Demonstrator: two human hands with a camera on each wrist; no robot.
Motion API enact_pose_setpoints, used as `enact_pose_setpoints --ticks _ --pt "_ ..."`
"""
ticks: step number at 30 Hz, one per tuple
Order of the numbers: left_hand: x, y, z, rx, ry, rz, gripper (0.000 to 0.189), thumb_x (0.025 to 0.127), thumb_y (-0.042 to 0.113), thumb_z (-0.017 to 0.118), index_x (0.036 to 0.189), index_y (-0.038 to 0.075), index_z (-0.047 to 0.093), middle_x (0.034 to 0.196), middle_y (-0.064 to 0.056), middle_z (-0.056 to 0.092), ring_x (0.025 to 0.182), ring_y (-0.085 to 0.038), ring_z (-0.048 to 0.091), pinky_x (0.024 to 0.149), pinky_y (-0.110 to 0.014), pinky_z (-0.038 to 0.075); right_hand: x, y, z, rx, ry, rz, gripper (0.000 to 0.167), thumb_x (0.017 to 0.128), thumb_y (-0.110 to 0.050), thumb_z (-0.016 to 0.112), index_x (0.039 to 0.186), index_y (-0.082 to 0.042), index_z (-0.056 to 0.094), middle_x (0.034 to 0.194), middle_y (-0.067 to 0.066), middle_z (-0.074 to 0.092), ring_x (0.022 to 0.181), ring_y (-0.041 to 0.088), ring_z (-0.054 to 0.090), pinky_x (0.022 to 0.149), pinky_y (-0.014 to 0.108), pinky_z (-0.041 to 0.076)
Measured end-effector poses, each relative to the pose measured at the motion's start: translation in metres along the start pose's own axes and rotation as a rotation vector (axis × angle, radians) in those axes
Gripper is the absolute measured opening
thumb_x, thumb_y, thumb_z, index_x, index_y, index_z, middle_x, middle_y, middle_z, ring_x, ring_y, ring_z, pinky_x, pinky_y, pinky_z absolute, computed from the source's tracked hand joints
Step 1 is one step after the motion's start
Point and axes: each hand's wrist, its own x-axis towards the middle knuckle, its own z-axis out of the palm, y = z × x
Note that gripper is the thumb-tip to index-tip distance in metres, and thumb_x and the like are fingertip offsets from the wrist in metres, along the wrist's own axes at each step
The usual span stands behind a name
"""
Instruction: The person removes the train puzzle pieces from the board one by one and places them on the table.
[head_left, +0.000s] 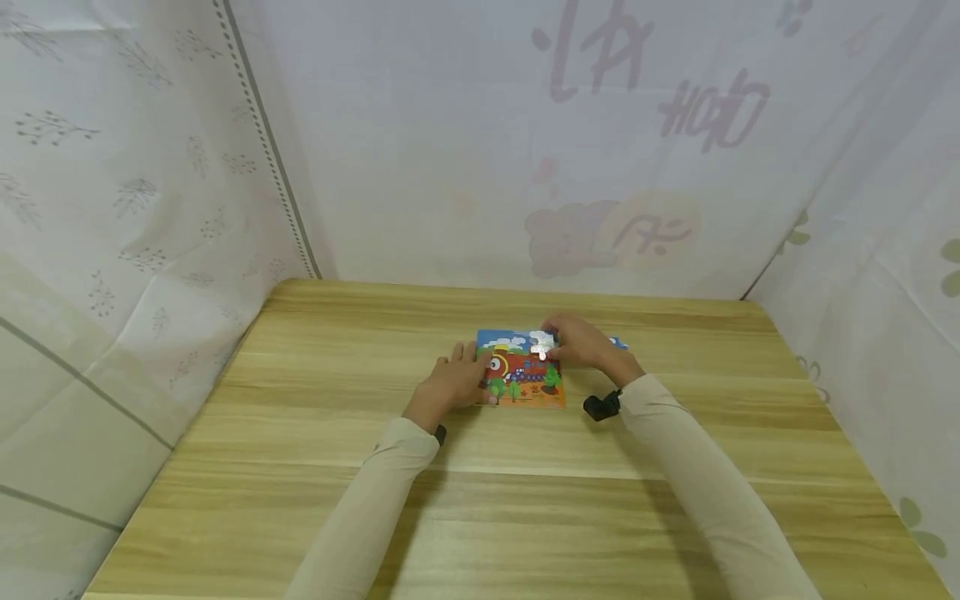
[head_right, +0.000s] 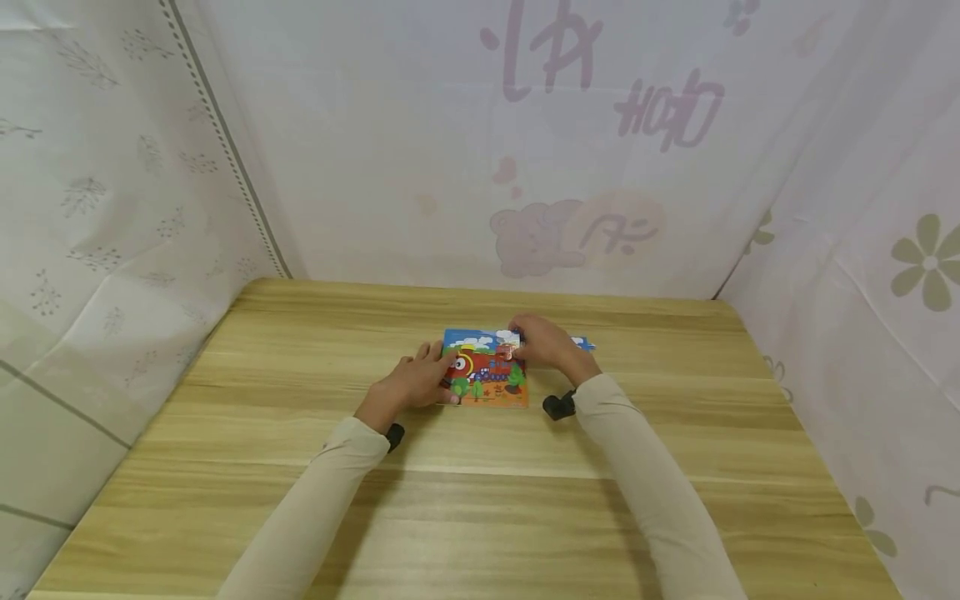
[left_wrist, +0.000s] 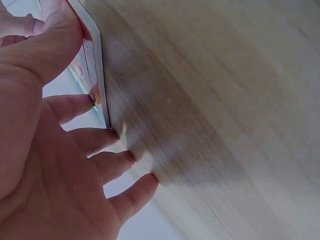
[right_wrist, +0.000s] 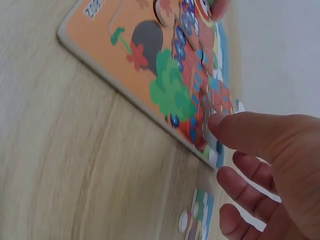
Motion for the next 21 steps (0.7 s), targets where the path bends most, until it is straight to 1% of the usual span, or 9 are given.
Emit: enact_pose_setpoints --ticks 3,6,8,11,15,18,21 --pt "0.000 0.001 0.000 0.007 0.002 0.001 0.086 0.089 0.048 0.067 0.157 0.012 0.028 0.161 -0.023 0.020 0.149 -0.041 0.018 0.112 -0.058 0.031 -0.002 0.006 -0.002 0.050 0.011 0.000 0.040 0.091 -0.016 0.072 0.127 -0.002 0.061 0.125 0.017 0.063 0.111 0.033 0.063 0.093 0.049 0.052" --pt "-0.002 0.001 -0.001 0.003 -0.001 -0.003 0.085 0.090 0.048 0.067 0.157 0.012 0.028 0.162 -0.023 0.018 0.150 -0.041 0.016 0.114 -0.058 0.030 -0.006 0.011 -0.007 0.066 0.016 -0.009 0.044 0.091 -0.015 0.073 0.130 -0.001 0.060 0.131 0.020 0.060 0.116 0.037 0.061 0.096 0.050 0.051" --pt "-0.002 0.001 -0.002 -0.007 -0.002 -0.006 0.085 0.090 0.047 0.067 0.157 0.011 0.028 0.163 -0.023 0.017 0.151 -0.041 0.014 0.115 -0.058 0.028 -0.009 0.014 -0.010 0.080 0.018 -0.013 0.046 0.090 -0.013 0.074 0.131 -0.001 0.060 0.132 0.021 0.059 0.117 0.039 0.060 0.096 0.052 0.051" --pt "-0.003 0.002 -0.003 -0.017 -0.010 -0.009 0.089 0.091 0.047 0.067 0.158 0.008 0.024 0.164 -0.022 0.015 0.152 -0.040 0.012 0.117 -0.058 0.026 -0.014 0.019 -0.016 0.079 0.023 -0.021 0.046 0.090 -0.013 0.074 0.131 0.001 0.060 0.132 0.022 0.059 0.117 0.041 0.060 0.094 0.053 0.051" --pt "-0.003 0.001 -0.002 -0.013 -0.007 -0.003 0.093 0.091 0.047 0.067 0.157 0.003 0.020 0.163 -0.022 0.015 0.152 -0.040 0.012 0.116 -0.058 0.027 -0.020 0.029 -0.021 0.081 0.023 -0.008 0.044 0.092 -0.015 0.072 0.131 0.001 0.060 0.130 0.022 0.058 0.114 0.040 0.060 0.092 0.053 0.052" --pt "-0.003 0.000 0.000 -0.003 0.003 0.005 0.092 0.091 0.047 0.068 0.156 0.000 0.022 0.162 -0.022 0.018 0.151 -0.039 0.015 0.114 -0.058 0.030 -0.025 0.037 -0.024 0.088 0.020 0.007 0.043 0.092 -0.013 0.070 0.131 0.002 0.059 0.130 0.023 0.057 0.112 0.040 0.061 0.089 0.052 0.053" --pt "-0.004 -0.001 0.000 0.006 0.004 0.002 0.091 0.091 0.048 0.067 0.155 0.000 0.023 0.162 -0.022 0.019 0.150 -0.039 0.016 0.114 -0.057 0.031 -0.029 0.045 -0.026 0.095 0.022 0.011 0.041 0.091 -0.009 0.070 0.129 0.004 0.060 0.128 0.025 0.057 0.111 0.041 0.061 0.087 0.051 0.054"
